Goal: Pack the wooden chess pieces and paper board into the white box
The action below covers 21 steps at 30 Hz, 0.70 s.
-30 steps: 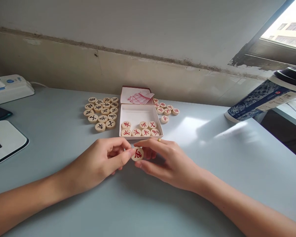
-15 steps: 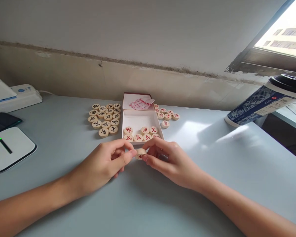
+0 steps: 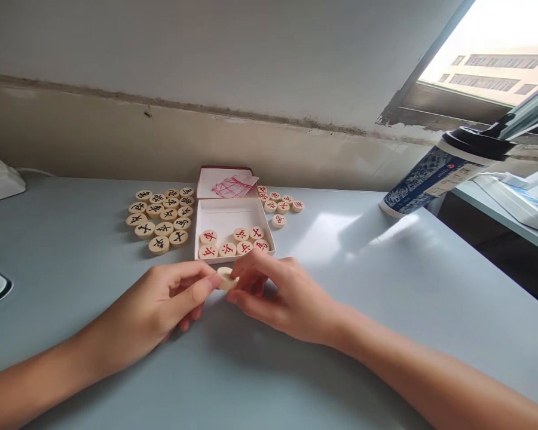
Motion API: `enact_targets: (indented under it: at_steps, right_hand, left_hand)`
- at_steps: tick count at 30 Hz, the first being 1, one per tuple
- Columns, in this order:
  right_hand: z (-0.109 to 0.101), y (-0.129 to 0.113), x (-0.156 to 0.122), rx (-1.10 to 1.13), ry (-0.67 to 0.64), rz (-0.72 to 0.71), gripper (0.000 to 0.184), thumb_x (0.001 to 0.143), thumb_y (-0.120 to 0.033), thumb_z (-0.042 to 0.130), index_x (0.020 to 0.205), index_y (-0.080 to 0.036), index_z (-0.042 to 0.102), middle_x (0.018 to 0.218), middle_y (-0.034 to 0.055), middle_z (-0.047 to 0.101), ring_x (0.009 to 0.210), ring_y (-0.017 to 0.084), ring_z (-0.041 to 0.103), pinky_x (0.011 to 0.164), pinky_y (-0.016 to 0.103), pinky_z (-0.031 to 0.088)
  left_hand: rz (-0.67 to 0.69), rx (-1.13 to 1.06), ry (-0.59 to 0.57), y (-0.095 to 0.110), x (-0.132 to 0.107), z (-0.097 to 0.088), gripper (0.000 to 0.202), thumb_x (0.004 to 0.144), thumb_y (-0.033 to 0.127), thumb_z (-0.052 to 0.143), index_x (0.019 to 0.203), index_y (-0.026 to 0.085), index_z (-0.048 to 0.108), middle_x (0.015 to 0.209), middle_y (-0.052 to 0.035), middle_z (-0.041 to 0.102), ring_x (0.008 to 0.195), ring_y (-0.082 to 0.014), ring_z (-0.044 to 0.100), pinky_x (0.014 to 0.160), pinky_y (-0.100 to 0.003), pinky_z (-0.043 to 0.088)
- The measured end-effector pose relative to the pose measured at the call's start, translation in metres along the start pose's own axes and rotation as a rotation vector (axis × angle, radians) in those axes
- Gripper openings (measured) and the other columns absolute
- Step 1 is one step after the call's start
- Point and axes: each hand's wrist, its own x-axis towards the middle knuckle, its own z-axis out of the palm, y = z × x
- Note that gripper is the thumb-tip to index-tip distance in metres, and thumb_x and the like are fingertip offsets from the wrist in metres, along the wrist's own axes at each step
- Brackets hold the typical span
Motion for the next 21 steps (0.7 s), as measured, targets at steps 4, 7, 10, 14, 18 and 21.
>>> enact_targets:
  at_steps: [4,7,10,14,18,21]
  right_hand:
    - [-0.001,-0.003,0.001,-0.041,-0.009,-0.006,0.005,0.093,-0.023,0.055,0.091,-0.019,0.054,0.073,-0.0031,0.062,0.063,0.006,0.056,0.058,0.018,0.045]
    - [0.0,-0.003,0.001,-0.126,0.004,-0.013,0.004,0.091,-0.018,0.054,0.087,-0.018,0.056,0.069,-0.0041,0.061,0.059,0.006,0.053,0.056,0.018,0.042]
    - [0.0,0.0,0.001,-0.24,0.049,-0.04,0.004,0.088,-0.013,0.055,0.086,-0.017,0.057,0.066,-0.0049,0.059,0.054,0.005,0.048,0.055,0.019,0.041]
    - [-0.001,0.004,0.001,-0.452,0.043,-0.041,0.013,0.088,-0.014,0.056,0.099,-0.016,0.061,0.078,0.0004,0.063,0.064,0.01,0.053,0.06,0.023,0.044]
    - [0.0,0.004,0.001,-0.538,-0.04,-0.066,0.018,0.089,-0.016,0.056,0.107,-0.015,0.062,0.091,0.0045,0.065,0.078,0.014,0.059,0.069,0.027,0.048]
    - [0.001,0.004,0.0,-0.538,-0.085,-0.158,0.024,0.092,-0.017,0.053,0.115,-0.015,0.06,0.099,0.0056,0.066,0.087,0.016,0.062,0.08,0.028,0.05]
  left_hand:
    - [0.05,0.003,-0.006,0.0,0.001,0.001,0.033,0.09,0.057,0.052,0.093,0.025,0.06,0.061,0.0059,0.049,0.053,-0.0077,0.048,0.043,-0.014,0.036]
    - [0.062,0.062,0.054,0.001,0.0,0.003,0.033,0.091,0.055,0.049,0.093,0.025,0.061,0.06,0.0062,0.048,0.05,-0.0075,0.047,0.043,-0.015,0.036]
    - [0.098,0.166,0.152,0.003,-0.001,0.006,0.032,0.091,0.051,0.05,0.08,0.022,0.059,0.058,0.0061,0.048,0.047,-0.0074,0.043,0.041,-0.017,0.032]
    - [0.206,0.273,0.279,0.005,-0.001,0.011,0.02,0.087,0.042,0.056,0.081,0.023,0.057,0.063,0.0053,0.057,0.054,-0.0094,0.052,0.049,-0.017,0.041]
    - [0.24,0.345,0.34,0.005,0.0,0.014,0.017,0.084,0.039,0.059,0.092,0.024,0.058,0.067,0.006,0.06,0.046,-0.0081,0.051,0.043,-0.017,0.042]
    - [0.349,0.44,0.36,0.003,0.0,0.015,0.013,0.084,0.032,0.06,0.095,0.025,0.058,0.075,0.0066,0.063,0.04,-0.0052,0.045,0.04,-0.017,0.038]
